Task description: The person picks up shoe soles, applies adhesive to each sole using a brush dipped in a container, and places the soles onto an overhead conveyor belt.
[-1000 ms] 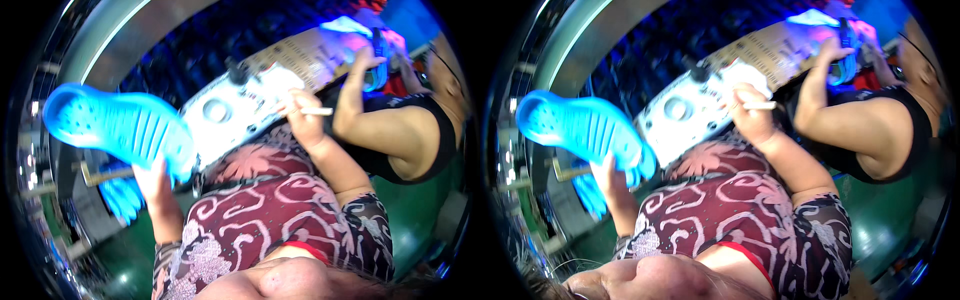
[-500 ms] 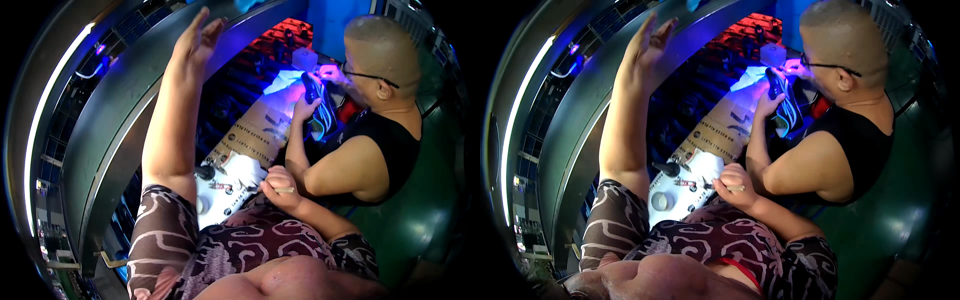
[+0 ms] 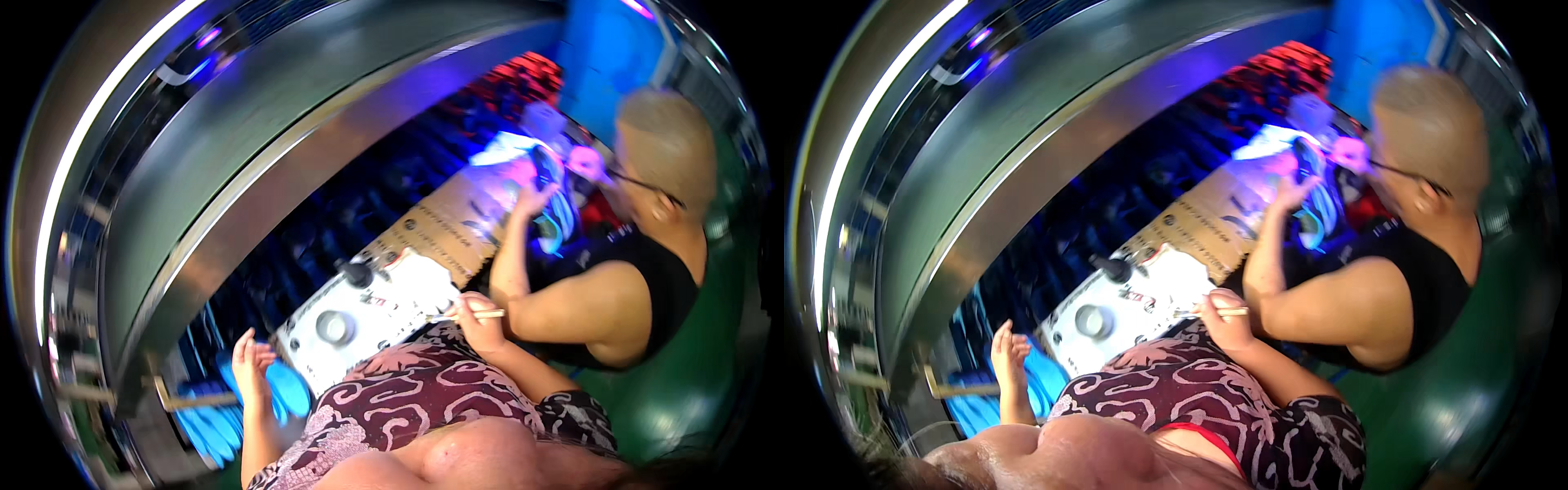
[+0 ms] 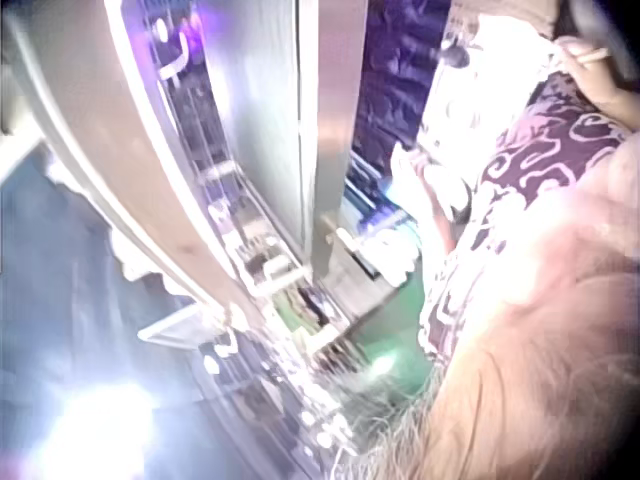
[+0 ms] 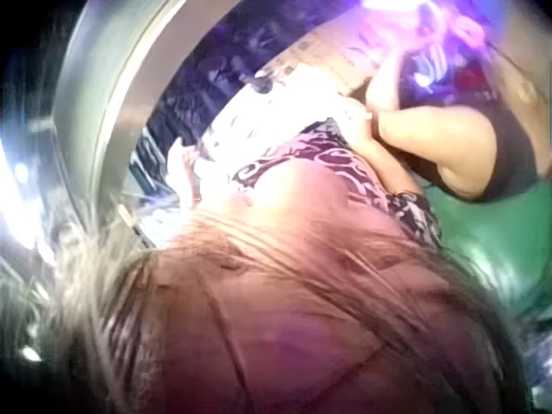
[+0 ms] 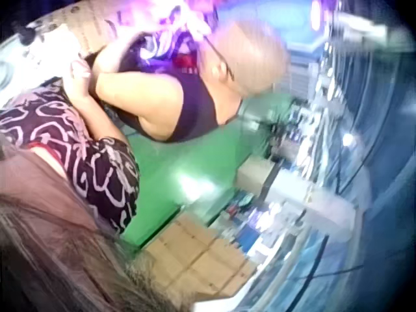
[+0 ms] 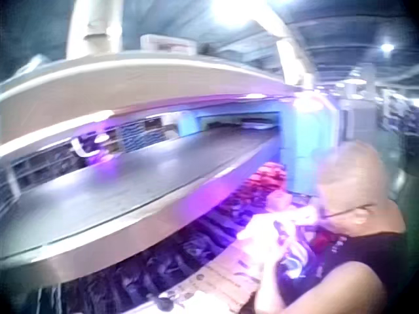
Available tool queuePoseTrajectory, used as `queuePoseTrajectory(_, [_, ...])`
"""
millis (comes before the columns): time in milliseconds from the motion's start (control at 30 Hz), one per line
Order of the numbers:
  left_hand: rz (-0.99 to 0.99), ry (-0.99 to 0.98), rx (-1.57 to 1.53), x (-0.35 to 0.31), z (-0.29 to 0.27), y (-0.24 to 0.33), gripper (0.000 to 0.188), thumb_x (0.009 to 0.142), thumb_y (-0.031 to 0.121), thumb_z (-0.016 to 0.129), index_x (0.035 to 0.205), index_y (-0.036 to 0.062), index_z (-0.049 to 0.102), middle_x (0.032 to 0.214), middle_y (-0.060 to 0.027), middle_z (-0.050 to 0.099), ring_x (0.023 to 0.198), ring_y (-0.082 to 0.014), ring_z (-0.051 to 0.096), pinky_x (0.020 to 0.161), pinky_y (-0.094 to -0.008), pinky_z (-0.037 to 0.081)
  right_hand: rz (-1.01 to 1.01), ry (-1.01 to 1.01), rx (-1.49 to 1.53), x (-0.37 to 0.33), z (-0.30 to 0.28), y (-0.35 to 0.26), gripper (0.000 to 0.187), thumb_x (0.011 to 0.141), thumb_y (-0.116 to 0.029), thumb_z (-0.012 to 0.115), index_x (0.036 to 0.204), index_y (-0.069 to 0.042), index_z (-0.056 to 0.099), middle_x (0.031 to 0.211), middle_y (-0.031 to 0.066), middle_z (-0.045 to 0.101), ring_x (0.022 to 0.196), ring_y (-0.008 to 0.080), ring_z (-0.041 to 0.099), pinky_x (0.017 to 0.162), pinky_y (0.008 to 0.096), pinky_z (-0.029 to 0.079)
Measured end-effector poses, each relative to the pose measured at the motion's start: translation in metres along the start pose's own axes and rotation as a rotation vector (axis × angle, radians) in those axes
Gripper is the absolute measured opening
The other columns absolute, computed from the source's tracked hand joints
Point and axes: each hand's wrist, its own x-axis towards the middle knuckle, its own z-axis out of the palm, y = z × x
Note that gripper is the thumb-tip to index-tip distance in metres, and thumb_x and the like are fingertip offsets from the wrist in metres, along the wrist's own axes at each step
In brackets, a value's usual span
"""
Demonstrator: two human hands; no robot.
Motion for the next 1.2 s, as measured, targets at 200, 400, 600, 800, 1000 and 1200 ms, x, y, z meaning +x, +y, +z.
queuePoseTrajectory(200, [-0.036,0.462,0.087,-0.068,-0.162,-0.108,0.031,0.088,0.019,0.054,0.116,0.0048,0.052,0.080,-0.0036,0.058,0.063,-0.0082,0.053,0.054,-0.0186,0.043,0.370,-0.092,0.176,0.006,0.025,-0.004,0.034,0.093,-0.020,0.046,0.071,0.001,0.059,0.064,0.0052,0.056,0.059,0.0105,0.050,0.060,0.0264,0.042])
queuePoseTrajectory(400, [0.083,0.474,0.856,-0.059,-0.162,-0.144,0.059,0.072,0.020,0.066,0.122,-0.0037,0.046,0.110,-0.0242,0.055,0.104,-0.0357,0.053,0.090,-0.0399,0.041,0.449,-0.082,0.446,0.018,0.058,-0.001,0.033,0.094,-0.027,0.045,0.075,-0.001,0.053,0.072,0.0062,0.052,0.063,0.0112,0.042,0.067,0.0245,0.037])
queuePoseTrajectory(600, [-0.116,0.497,1.011,-0.036,-0.153,-0.158,0.062,0.071,0.021,0.064,0.127,0.0044,0.041,0.108,-0.0173,0.052,0.103,-0.0337,0.052,0.086,-0.0412,0.043,0.475,-0.189,0.430,0.010,0.072,-0.009,0.035,0.094,-0.028,0.046,0.075,0.000,0.055,0.070,0.0063,0.052,0.062,0.0104,0.043,0.062,0.0226,0.036])
queuePoseTrajectory(800, [-0.281,0.544,0.682,-0.022,-0.173,-0.213,0.052,0.078,0.032,0.059,0.119,0.0026,0.046,0.103,-0.0238,0.058,0.095,-0.0371,0.057,0.081,-0.0420,0.045,0.462,-0.197,0.426,-0.004,0.073,-0.006,0.034,0.094,-0.028,0.046,0.077,0.000,0.055,0.070,0.0058,0.053,0.062,0.0096,0.044,0.061,0.0219,0.036])
queuePoseTrajectory(1000, [-0.295,0.258,-0.434,-0.055,-0.169,-0.175,0.032,0.083,0.020,0.057,0.110,0.0042,0.054,0.089,-0.0045,0.061,0.069,-0.0116,0.056,0.056,-0.0239,0.043,0.380,-0.260,0.222,0.004,0.101,-0.011,0.033,0.093,-0.026,0.047,0.081,0.002,0.060,0.075,0.0070,0.062,0.065,0.0093,0.051,0.062,0.0219,0.040])
queuePoseTrajectory(1200, [-0.275,0.245,-0.577,-0.103,-0.115,-0.109,0.044,0.079,0.021,0.059,0.117,0.0039,0.046,0.100,-0.0076,0.060,0.080,-0.0135,0.060,0.045,-0.0203,0.038,0.104,-0.565,0.042,0.026,0.139,-0.011,0.025,0.087,-0.023,0.056,0.081,-0.001,0.066,0.074,0.0074,0.062,0.067,0.0145,0.055,0.064,0.0251,0.043])
